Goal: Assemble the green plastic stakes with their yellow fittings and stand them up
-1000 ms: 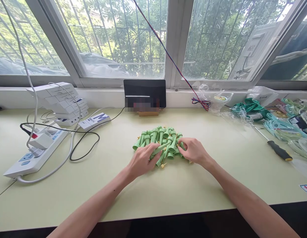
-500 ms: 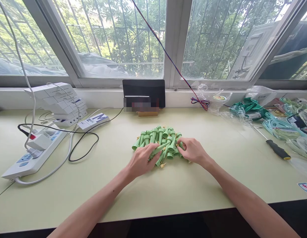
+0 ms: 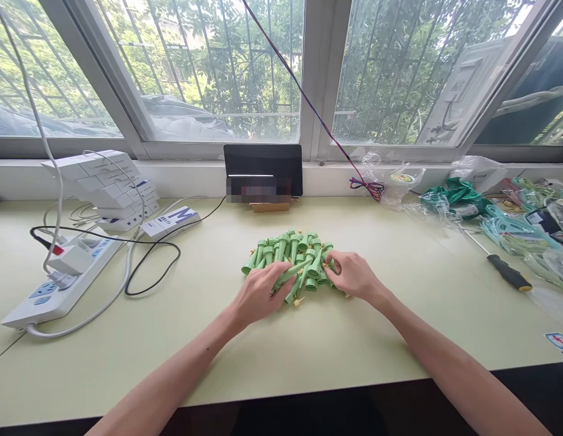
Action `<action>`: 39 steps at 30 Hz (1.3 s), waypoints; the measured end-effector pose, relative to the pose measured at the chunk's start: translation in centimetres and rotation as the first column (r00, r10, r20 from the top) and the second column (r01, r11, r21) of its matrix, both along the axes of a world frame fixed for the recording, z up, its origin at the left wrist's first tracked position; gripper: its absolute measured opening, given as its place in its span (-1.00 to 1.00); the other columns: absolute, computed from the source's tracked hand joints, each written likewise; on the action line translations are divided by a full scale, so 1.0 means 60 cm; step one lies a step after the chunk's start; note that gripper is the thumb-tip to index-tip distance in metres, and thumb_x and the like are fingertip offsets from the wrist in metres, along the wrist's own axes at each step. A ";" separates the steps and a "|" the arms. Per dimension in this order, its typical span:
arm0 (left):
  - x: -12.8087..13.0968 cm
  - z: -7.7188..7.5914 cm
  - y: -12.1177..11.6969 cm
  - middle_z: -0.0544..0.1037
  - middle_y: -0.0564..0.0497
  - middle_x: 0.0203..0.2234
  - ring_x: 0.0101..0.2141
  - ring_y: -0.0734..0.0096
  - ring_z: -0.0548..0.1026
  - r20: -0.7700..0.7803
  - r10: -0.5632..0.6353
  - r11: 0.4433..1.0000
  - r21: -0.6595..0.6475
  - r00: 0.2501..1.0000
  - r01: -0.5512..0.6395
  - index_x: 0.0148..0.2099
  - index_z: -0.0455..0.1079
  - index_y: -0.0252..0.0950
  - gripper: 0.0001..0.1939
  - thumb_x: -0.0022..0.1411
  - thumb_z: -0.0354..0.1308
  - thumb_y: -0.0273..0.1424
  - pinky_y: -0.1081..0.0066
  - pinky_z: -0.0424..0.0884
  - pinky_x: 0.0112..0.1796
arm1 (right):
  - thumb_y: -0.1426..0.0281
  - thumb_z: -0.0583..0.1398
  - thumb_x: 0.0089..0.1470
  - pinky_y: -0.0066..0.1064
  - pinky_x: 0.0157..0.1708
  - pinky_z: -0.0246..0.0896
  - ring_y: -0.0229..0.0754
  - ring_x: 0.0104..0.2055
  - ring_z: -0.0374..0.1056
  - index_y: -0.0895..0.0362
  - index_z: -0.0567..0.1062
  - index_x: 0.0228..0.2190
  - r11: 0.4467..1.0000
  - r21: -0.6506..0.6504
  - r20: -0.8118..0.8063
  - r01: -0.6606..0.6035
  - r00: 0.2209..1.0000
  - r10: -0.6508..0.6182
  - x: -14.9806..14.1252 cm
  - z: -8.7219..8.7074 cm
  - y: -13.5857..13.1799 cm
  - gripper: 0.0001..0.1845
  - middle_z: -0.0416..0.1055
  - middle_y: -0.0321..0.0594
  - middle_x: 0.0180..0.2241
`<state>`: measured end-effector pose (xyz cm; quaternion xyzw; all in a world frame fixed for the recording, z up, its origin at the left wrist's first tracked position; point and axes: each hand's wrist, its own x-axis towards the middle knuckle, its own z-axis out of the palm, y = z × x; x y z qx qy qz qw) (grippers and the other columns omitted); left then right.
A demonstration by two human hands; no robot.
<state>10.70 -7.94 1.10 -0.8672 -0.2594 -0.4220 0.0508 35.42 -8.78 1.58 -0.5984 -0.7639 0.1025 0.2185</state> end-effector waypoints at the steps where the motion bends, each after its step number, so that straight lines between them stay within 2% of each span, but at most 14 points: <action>1: 0.000 0.000 0.000 0.54 0.06 -0.46 -0.60 0.55 0.34 0.000 0.001 1.000 -0.002 1.000 -0.001 -0.09 0.30 -0.28 -0.87 0.31 0.10 -0.45 0.52 0.20 -0.56 | 0.42 0.15 0.05 -0.47 -0.50 -0.07 -0.29 -0.54 0.17 0.10 0.39 -0.39 1.000 0.001 0.000 0.000 1.000 0.000 0.000 -0.001 0.000 -0.98 0.28 -0.38 -0.60; 21: 0.000 0.003 0.000 0.52 0.07 -0.47 -0.58 0.54 0.36 0.008 -0.034 0.999 -0.028 0.999 0.034 -0.08 0.31 -0.26 -0.86 0.30 0.09 -0.46 0.52 0.21 -0.57 | 0.42 0.12 0.11 -0.47 -0.49 -0.06 -0.28 -0.52 0.22 0.10 0.31 -0.50 1.000 0.007 -0.055 -0.016 0.998 0.017 0.000 -0.002 -0.001 -0.85 0.37 -0.34 -0.56; 39: 0.000 0.005 -0.001 0.54 0.05 -0.46 -0.57 0.54 0.39 0.006 -0.035 0.999 -0.037 0.999 0.035 -0.08 0.33 -0.26 -0.86 0.31 0.08 -0.44 0.53 0.22 -0.57 | 0.40 0.14 0.05 -0.47 -0.51 -0.08 -0.30 -0.53 0.15 0.10 0.25 -0.54 1.000 0.005 0.025 0.001 1.000 -0.002 -0.001 0.000 -0.002 -0.82 0.32 -0.35 -0.56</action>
